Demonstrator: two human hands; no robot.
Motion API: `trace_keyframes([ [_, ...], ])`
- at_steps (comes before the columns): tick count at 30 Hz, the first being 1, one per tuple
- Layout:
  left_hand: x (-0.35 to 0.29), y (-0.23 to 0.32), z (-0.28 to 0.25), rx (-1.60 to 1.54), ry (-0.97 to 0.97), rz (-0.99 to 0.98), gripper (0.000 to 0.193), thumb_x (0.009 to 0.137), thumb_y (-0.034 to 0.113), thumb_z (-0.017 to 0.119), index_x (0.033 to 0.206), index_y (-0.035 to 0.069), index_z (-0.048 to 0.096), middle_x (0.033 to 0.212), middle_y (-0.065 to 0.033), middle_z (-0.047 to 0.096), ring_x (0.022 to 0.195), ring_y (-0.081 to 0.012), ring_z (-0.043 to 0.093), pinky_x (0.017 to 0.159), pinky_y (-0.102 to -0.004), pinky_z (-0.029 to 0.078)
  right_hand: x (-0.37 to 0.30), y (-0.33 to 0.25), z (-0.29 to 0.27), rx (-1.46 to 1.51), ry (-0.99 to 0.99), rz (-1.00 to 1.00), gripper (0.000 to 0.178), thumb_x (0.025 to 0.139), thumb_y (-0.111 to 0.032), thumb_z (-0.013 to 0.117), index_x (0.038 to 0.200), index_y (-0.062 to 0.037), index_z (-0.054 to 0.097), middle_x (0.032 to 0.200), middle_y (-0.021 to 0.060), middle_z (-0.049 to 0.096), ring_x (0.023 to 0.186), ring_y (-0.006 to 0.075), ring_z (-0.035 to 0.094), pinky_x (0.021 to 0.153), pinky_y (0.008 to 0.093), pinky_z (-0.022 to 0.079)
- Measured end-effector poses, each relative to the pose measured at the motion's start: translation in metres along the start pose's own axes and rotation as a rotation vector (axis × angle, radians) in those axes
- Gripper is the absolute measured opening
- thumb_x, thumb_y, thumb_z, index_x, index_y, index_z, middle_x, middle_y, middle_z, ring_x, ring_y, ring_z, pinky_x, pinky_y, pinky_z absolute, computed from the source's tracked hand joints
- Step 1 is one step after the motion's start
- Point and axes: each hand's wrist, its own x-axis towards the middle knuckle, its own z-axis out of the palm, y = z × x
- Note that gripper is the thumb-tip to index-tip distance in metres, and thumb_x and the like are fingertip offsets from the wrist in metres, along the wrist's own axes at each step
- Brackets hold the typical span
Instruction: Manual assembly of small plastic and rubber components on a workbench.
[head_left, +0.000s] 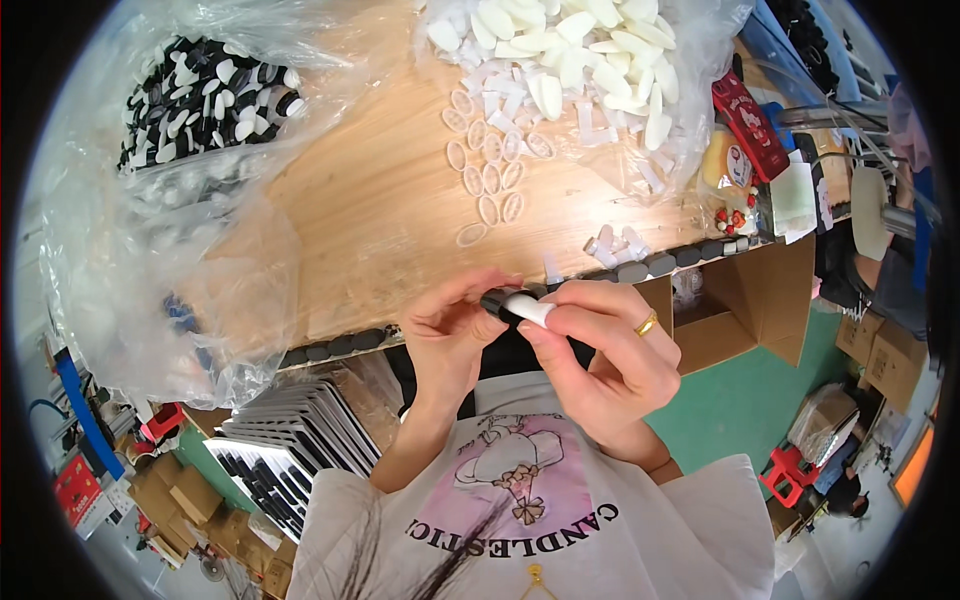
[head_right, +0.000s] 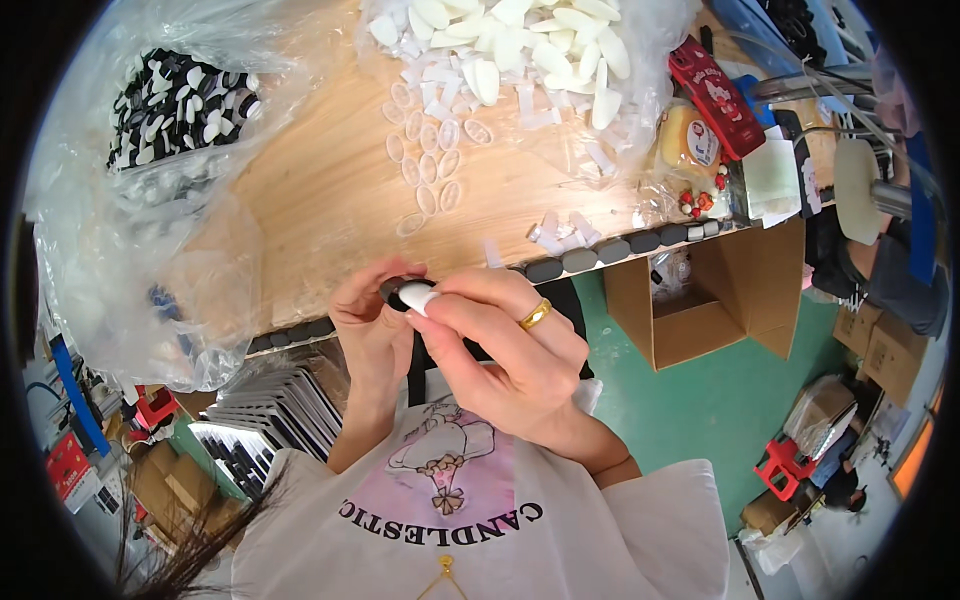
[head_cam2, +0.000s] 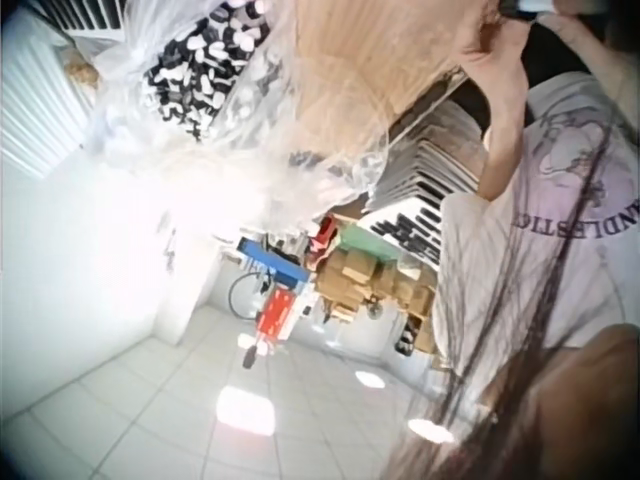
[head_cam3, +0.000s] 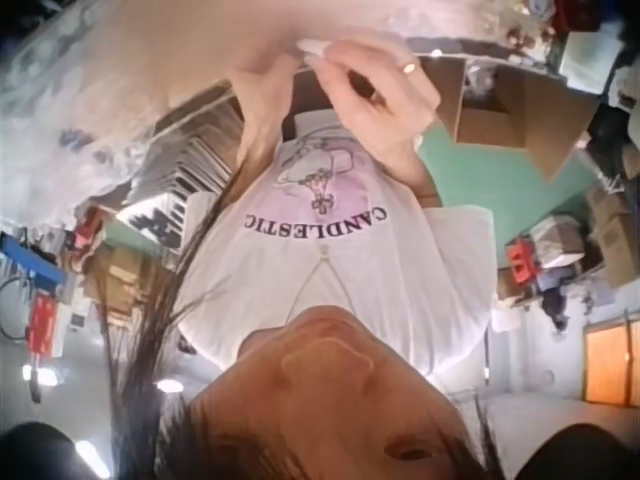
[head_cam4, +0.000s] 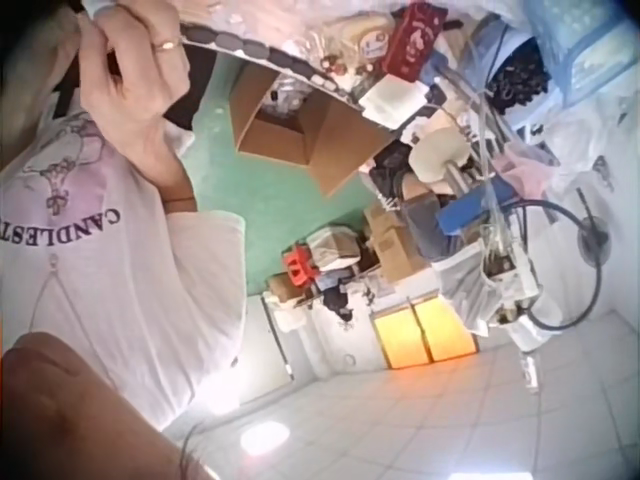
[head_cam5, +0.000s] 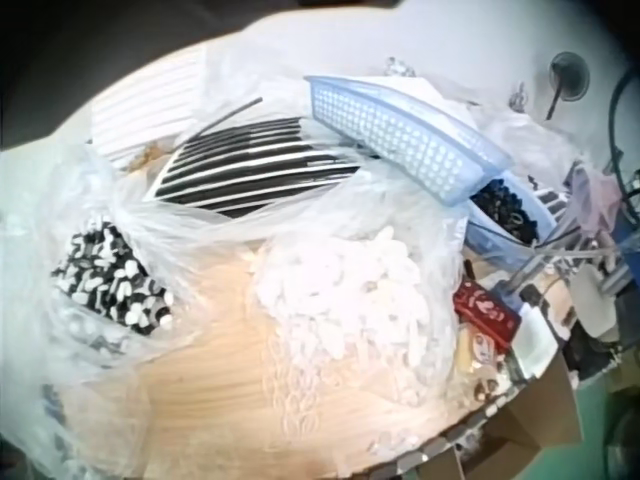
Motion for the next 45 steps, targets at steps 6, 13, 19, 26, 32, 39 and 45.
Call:
trace_keyframes([
  [6, 0.0, 0.001, 0.0, -0.069, 0.012, 0.023, 0.04, 0.079, 0.012, 0.083, 0.109, -0.002, 0.061, 0.108, -0.0195, 0.069, 0.098, -0.0265, 0.068, 0.087, -0.0361, 0.056, 0.002, 0.0, 0.001, -0.029, -0.036, -0.063, 0.027, 0.069, 0.012, 0.079, 0.093, 0.004, 0.068, 0.095, 0.0164, 0.068, 0.081, 0.0225, 0.066, 0.07, 0.0295, 0.055],
  [13, -0.001, -0.001, -0.003, -0.1, -0.002, 0.048, 0.029, 0.079, 0.002, 0.08, 0.102, -0.001, 0.062, 0.104, -0.0185, 0.07, 0.102, -0.0296, 0.068, 0.091, -0.0412, 0.055, 0.001, 0.005, 0.003, 0.068, -0.055, -0.017, 0.026, 0.07, 0.012, 0.078, 0.092, 0.004, 0.068, 0.094, 0.0159, 0.067, 0.079, 0.0208, 0.065, 0.064, 0.0255, 0.05],
  [19, 0.004, -0.002, -0.01, -0.229, -0.105, -0.113, 0.027, 0.079, 0.006, 0.082, 0.098, 0.002, 0.063, 0.111, -0.0149, 0.066, 0.103, -0.0241, 0.064, 0.091, -0.037, 0.053, 0.009, 0.021, 0.0, 0.19, -0.186, -0.031, 0.036, 0.068, 0.005, 0.082, 0.098, 0.0015, 0.064, 0.101, 0.0193, 0.071, 0.095, 0.0267, 0.063, 0.084, 0.0363, 0.048],
  [26, 0.012, -0.001, -0.017, -0.118, -0.268, 0.026, 0.021, 0.082, 0.013, 0.081, 0.089, 0.004, 0.063, 0.113, -0.0097, 0.057, 0.104, -0.0209, 0.059, 0.086, -0.0324, 0.05, -0.002, 0.021, 0.0, 0.42, -0.109, 0.128, 0.062, 0.07, 0.003, 0.085, 0.112, -0.0041, 0.04, 0.094, 0.0201, 0.07, 0.093, 0.0286, 0.066, 0.087, 0.0388, 0.05],
  [32, 0.003, 0.015, -0.002, 0.044, -0.13, 0.067, 0.017, 0.088, 0.011, 0.074, 0.095, -0.002, 0.065, 0.106, -0.013, 0.063, 0.095, -0.023, 0.063, 0.08, -0.0344, 0.051, 0.003, 0.015, -0.001, 0.375, -0.243, 0.065, 0.07, 0.074, 0.007, 0.081, 0.116, -0.0084, 0.029, 0.094, 0.0236, 0.068, 0.083, 0.0229, 0.068, 0.073, 0.0312, 0.056],
  [39, -0.009, 0.012, -0.005, 0.413, -0.065, 0.268, 0.015, 0.087, 0.009, 0.073, 0.088, -0.005, 0.069, 0.08, -0.0119, 0.069, 0.073, -0.0215, 0.062, 0.066, -0.0314, 0.048, 0.008, 0.007, -0.002, 0.445, -0.128, 0.044, 0.046, 0.071, 0.014, 0.078, 0.098, -0.0008, 0.044, 0.098, 0.0229, 0.07, 0.065, 0.0167, 0.061, 0.062, 0.0287, 0.052],
  [45, -0.018, 0.011, 0.0, 0.477, 0.046, 0.225, 0.013, 0.087, 0.008, 0.073, 0.088, -0.005, 0.069, 0.081, -0.0117, 0.07, 0.073, -0.0214, 0.062, 0.065, -0.0306, 0.049, -0.003, 0.008, -0.014, 0.384, -0.344, 0.007, 0.08, 0.072, 0.015, 0.078, 0.124, -0.0154, 0.026, 0.109, 0.0291, 0.064, 0.083, 0.0251, 0.066, 0.072, 0.0329, 0.054],
])
